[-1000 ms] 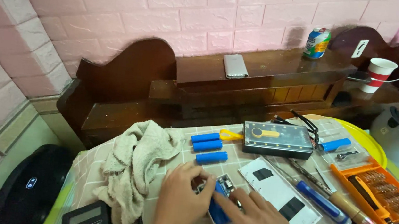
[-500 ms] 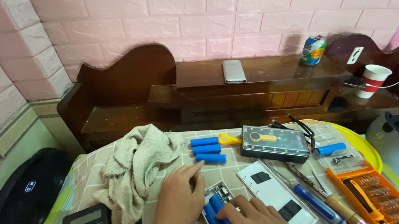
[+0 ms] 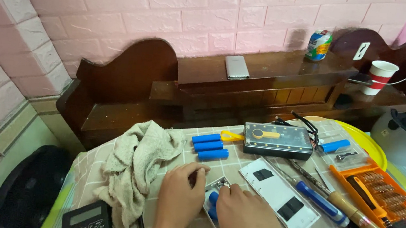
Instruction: Assembling a power bank by inserting lithium-ion batteries into the casing and securing the enclosure.
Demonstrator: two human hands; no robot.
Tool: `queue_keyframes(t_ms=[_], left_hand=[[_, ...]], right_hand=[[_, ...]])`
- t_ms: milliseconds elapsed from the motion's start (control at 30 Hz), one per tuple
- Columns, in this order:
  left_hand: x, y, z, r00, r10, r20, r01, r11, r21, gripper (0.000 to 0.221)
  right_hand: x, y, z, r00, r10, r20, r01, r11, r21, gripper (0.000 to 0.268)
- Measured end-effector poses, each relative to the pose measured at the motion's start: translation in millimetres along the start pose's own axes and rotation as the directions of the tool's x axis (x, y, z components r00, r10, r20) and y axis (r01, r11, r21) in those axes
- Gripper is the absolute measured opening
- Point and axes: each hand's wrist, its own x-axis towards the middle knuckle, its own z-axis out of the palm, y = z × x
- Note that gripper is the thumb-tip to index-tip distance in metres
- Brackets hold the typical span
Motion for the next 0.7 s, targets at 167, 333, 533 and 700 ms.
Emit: queue_keyframes(t_ms=[167,333,533,700], left_hand=[[-4,12,-11,0.996,-0.076,-0.049,0.071,0.993,-0.095,0.031],[-7,32,-29,0.934,-0.342,-0.098,0.311,0.919,-0.241,0.032],[-4,18,-19,0.986,-0.130,-0.100,0.109,0.975,-0.193,0.031],[-5,17,-20,0.967,-0.210,-0.144,0.165,0.947,-0.276,0.029]], right_hand=[[2,6,12,0.991,-0.007,-0.136,0.003,0.999,-0.035,0.020],[-33,15,-46,0.967,0.207,0.148,-0.244,0.919,0.310,0.033],[-29,23,-102,0.960,0.278,0.036,-0.258,0.824,0.505,0.030],[14,36,-73,0.973,0.130,-0.190,-0.017,0.863,0.504,0.024]])
